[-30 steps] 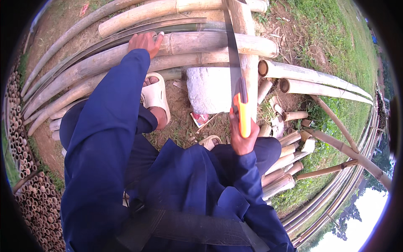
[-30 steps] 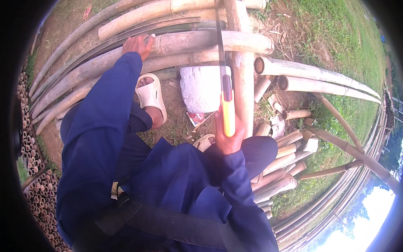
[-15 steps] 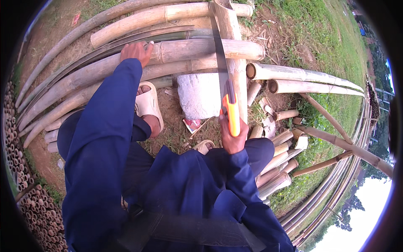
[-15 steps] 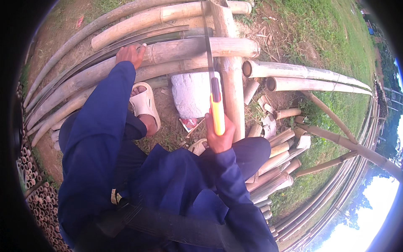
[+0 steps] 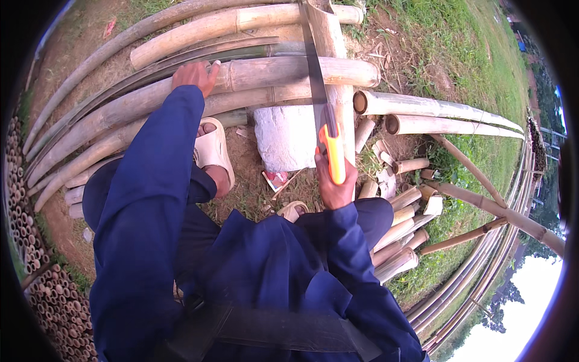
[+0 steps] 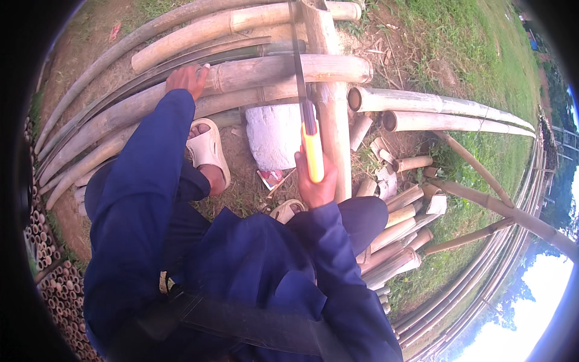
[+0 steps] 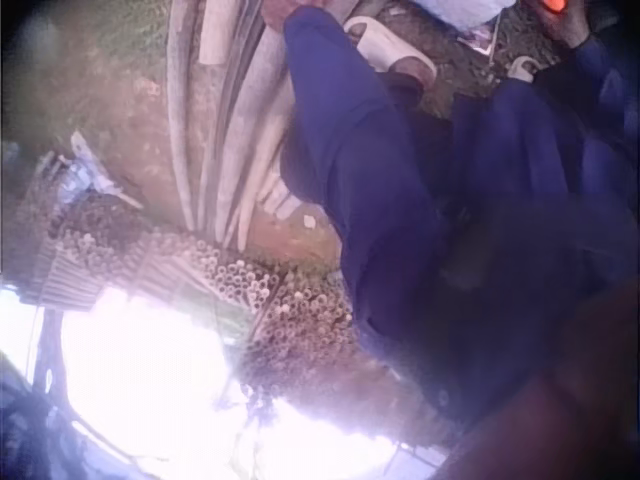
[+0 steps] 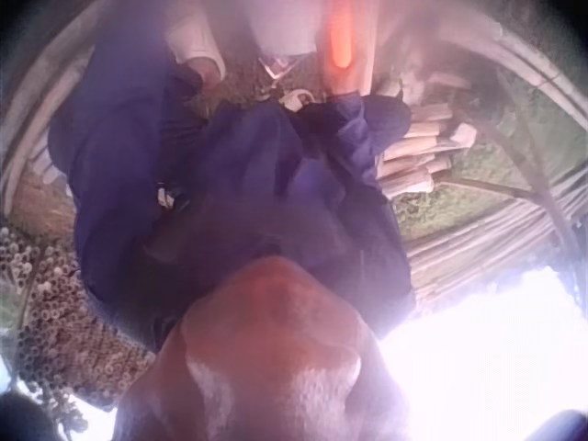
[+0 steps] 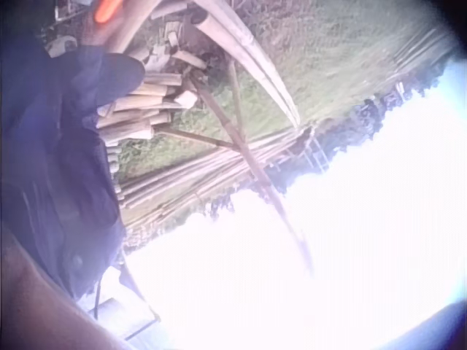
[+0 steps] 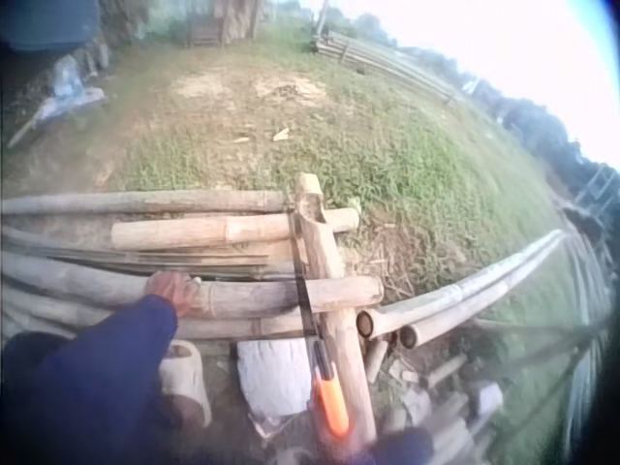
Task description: The person uses a hand saw to cut bamboo poles that are supported on a makeshift wooden stand. After each cut, the person repositions the bamboo and continues sawing, producing multiple cut sections.
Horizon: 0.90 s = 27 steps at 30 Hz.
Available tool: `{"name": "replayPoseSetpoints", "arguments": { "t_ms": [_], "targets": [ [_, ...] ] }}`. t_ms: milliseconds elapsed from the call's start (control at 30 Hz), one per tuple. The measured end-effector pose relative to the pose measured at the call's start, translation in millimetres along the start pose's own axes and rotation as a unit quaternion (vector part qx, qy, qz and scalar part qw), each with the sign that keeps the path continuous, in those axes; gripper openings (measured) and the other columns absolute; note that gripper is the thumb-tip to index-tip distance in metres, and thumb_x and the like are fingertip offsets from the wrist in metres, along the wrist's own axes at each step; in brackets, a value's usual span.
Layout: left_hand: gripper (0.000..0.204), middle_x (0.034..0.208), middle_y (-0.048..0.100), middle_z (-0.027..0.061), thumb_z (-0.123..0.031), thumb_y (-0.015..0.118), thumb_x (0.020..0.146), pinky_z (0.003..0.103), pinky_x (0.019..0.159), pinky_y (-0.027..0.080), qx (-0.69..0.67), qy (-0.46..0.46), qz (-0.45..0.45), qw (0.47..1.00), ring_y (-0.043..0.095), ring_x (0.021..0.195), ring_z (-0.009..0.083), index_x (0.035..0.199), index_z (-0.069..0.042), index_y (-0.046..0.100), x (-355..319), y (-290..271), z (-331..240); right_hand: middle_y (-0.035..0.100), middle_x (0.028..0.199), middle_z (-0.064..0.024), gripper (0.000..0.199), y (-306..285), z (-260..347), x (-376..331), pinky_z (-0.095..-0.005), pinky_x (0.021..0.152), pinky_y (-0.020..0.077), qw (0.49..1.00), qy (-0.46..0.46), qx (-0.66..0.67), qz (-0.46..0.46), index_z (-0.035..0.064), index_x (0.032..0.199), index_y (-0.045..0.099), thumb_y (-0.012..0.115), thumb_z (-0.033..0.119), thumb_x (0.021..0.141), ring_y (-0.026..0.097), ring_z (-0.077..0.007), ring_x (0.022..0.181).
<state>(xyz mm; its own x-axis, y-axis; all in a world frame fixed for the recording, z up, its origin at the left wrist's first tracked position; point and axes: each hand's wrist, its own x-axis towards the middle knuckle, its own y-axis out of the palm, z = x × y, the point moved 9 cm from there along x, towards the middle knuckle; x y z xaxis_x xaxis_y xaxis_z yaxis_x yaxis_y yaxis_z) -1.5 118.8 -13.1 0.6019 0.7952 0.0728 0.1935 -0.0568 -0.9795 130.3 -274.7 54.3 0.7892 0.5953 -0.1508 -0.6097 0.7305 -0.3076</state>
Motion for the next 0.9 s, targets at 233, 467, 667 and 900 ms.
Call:
{"name": "replayPoseSetpoints", "arguments": {
  "t_ms": [233, 467, 667, 900],
  "targets": [
    [0.056, 0.097, 0.074, 0.0239, -0.053, 0.049, 0.099, 0.05, 0.09, 0.053, 0.029, -0.028, 0.053, 0.998, 0.07, 0.096, 0.0413, 0.103, -0.004, 0.076, 4.4, 9.4, -6.9, 0.073, 0.087, -0.0102, 0.026, -34.2, -4.7, -67.3, -0.0272, 0.077, 0.0543, 0.999, -0.005, -0.046, 0.0, -0.0057, 0.116, 0.07, 0.069, 0.007, 0.094, 0.069, -0.0113, 0.08],
    [0.064, 0.098, 0.074, 0.0239, -0.06, 0.045, 0.099, 0.051, 0.088, 0.054, 0.024, -0.021, 0.058, 0.998, 0.07, 0.095, 0.0419, 0.105, -0.004, 0.076, 13.7, 12.1, 5.3, 0.062, 0.071, -0.003, 0.014, 11.1, 5.2, 23.5, -0.0297, 0.058, 0.0455, 1.0, -0.004, -0.002, -0.004, -0.0049, 0.095, 0.067, 0.071, 0.008, 0.094, 0.052, -0.0086, 0.062],
    [0.064, 0.097, 0.074, 0.0245, -0.059, 0.044, 0.1, 0.05, 0.089, 0.054, 0.027, -0.044, 0.079, 0.996, 0.07, 0.097, 0.0418, 0.105, -0.004, 0.076, 12.4, 13.1, 1.2, 0.075, 0.091, -0.011, 0.027, -58.3, 0.0, -128.6, -0.0303, 0.078, 0.0548, 0.992, 0.038, -0.119, -0.015, -0.0047, 0.118, 0.069, 0.07, 0.006, 0.093, 0.071, -0.0146, 0.082],
    [0.063, 0.102, 0.074, 0.0239, -0.059, 0.045, 0.099, 0.05, 0.092, 0.053, 0.02, -0.035, 0.058, 0.998, 0.07, 0.1, 0.0409, 0.106, -0.004, 0.076, 15.6, 14.1, -3.7, 0.057, 0.065, -0.0017, 0.017, 18.6, 16.4, 55.0, -0.0306, 0.055, 0.0423, 1.0, -0.017, -0.012, 0.006, -0.0035, 0.085, 0.063, 0.071, 0.009, 0.094, 0.048, -0.007, 0.06]
  ]
}}
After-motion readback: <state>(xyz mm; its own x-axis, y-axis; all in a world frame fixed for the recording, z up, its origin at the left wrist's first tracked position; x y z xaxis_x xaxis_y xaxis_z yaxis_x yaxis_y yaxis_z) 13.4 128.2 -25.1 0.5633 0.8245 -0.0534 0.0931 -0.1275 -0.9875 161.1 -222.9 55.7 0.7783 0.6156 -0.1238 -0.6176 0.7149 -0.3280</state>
